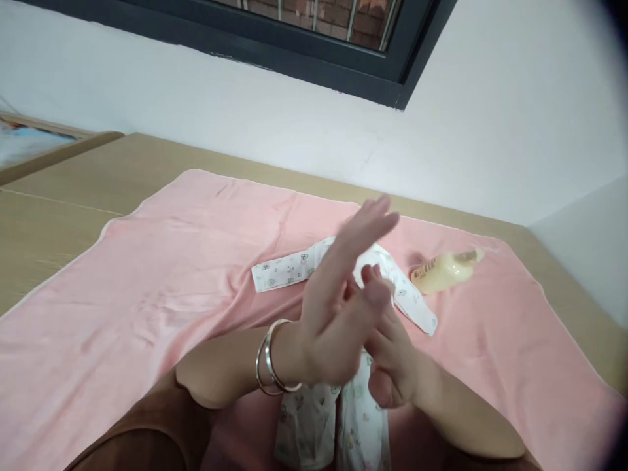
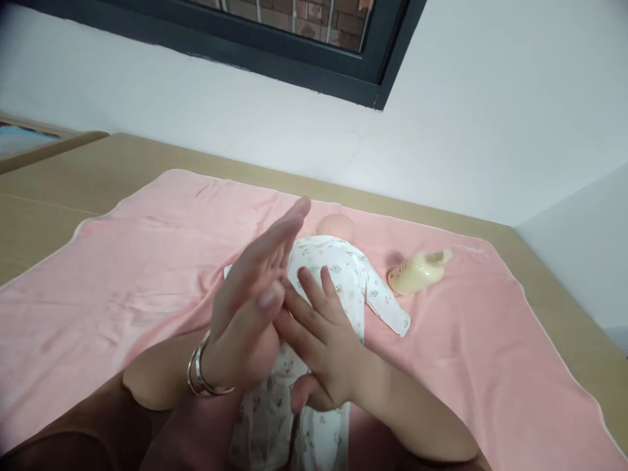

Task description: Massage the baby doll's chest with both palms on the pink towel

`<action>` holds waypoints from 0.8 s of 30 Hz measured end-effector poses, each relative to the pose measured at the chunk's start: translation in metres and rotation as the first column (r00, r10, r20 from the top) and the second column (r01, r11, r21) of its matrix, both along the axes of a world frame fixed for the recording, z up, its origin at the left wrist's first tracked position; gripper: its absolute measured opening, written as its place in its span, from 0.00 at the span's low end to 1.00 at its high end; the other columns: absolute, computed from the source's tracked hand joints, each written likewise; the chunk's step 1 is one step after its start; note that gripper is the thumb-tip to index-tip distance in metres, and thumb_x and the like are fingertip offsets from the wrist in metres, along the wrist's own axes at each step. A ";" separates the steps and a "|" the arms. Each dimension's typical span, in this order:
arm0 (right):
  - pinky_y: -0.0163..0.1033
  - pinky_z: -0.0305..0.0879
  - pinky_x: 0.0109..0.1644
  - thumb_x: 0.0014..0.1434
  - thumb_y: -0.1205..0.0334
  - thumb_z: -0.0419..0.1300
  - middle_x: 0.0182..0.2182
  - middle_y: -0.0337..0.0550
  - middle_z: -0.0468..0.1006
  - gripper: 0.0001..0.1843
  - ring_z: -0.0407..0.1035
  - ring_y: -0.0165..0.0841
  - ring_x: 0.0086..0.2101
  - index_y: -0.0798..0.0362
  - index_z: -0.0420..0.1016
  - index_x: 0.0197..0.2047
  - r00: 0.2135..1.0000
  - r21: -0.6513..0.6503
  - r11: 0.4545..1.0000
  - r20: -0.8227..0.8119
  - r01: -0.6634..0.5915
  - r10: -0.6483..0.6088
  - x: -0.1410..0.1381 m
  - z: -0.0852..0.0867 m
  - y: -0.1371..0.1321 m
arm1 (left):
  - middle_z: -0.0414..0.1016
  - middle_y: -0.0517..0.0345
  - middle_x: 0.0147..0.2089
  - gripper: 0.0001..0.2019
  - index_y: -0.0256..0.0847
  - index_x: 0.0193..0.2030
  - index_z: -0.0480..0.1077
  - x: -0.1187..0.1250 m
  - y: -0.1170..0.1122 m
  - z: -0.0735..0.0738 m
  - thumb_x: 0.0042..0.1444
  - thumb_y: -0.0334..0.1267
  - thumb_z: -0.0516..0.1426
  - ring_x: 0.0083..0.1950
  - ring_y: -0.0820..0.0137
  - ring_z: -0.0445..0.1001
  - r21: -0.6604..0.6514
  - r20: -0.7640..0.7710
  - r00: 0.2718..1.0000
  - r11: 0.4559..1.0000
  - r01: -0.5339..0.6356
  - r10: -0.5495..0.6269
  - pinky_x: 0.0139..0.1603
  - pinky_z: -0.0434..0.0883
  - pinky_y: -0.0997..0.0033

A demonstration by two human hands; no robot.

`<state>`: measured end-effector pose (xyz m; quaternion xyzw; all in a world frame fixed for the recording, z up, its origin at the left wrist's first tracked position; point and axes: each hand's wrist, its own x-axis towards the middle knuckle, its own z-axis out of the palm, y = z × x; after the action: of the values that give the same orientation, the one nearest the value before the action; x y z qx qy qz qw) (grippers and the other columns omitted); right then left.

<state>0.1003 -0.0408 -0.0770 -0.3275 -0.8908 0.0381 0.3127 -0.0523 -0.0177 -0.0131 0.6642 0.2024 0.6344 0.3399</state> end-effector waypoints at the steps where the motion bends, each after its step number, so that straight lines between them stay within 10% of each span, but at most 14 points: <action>1: 0.65 0.39 0.77 0.69 0.32 0.29 0.67 0.46 0.67 0.41 0.46 0.50 0.73 0.43 0.53 0.75 0.998 0.039 0.999 -0.048 -0.038 0.039 0.001 -0.001 0.009 | 0.62 0.63 0.75 0.20 0.56 0.68 0.66 0.002 0.012 -0.003 0.72 0.43 0.49 0.78 0.63 0.55 -0.024 -0.004 1.000 1.000 -0.005 0.005 0.80 0.54 0.53; 5: 0.65 0.49 0.74 0.75 0.47 0.33 0.58 0.49 0.77 0.32 0.65 0.46 0.65 0.46 0.68 0.67 0.984 0.115 0.993 -0.179 0.024 -0.003 0.008 -0.020 0.053 | 0.71 0.51 0.68 0.15 0.43 0.57 0.74 0.029 0.064 -0.037 0.69 0.41 0.53 0.75 0.60 0.61 -0.091 -0.139 0.982 0.986 -0.139 0.126 0.77 0.57 0.50; 10: 0.60 0.54 0.72 0.75 0.48 0.36 0.55 0.50 0.80 0.32 0.71 0.42 0.58 0.48 0.79 0.55 0.975 -0.067 0.980 -0.102 0.189 -0.195 0.020 -0.046 0.087 | 0.80 0.49 0.57 0.12 0.40 0.46 0.77 0.055 0.111 -0.081 0.63 0.36 0.52 0.62 0.62 0.76 -0.523 -0.113 0.992 0.846 -0.105 0.053 0.66 0.70 0.59; 15: 0.58 0.49 0.74 0.74 0.52 0.43 0.64 0.47 0.74 0.26 0.61 0.40 0.68 0.48 0.76 0.60 0.986 -0.198 0.966 0.026 0.164 -0.162 0.035 -0.041 0.100 | 0.83 0.51 0.46 0.11 0.39 0.39 0.76 0.057 0.116 -0.097 0.60 0.36 0.52 0.50 0.64 0.80 -0.619 -0.086 0.991 0.774 -0.132 0.100 0.57 0.74 0.64; 24: 0.58 0.51 0.74 0.72 0.58 0.44 0.70 0.65 0.61 0.31 0.52 0.52 0.71 0.69 0.63 0.70 0.777 -0.156 0.768 0.257 0.620 -0.575 0.007 -0.039 0.081 | 0.83 0.52 0.47 0.13 0.40 0.40 0.76 0.054 0.104 -0.102 0.63 0.38 0.50 0.51 0.65 0.78 -0.526 -0.104 0.984 0.831 -0.178 0.145 0.56 0.74 0.64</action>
<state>0.1074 0.0406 -0.1163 -0.6312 -0.7545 0.0079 0.1798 0.0021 0.0859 -0.1148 0.5425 0.4361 0.5596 0.4499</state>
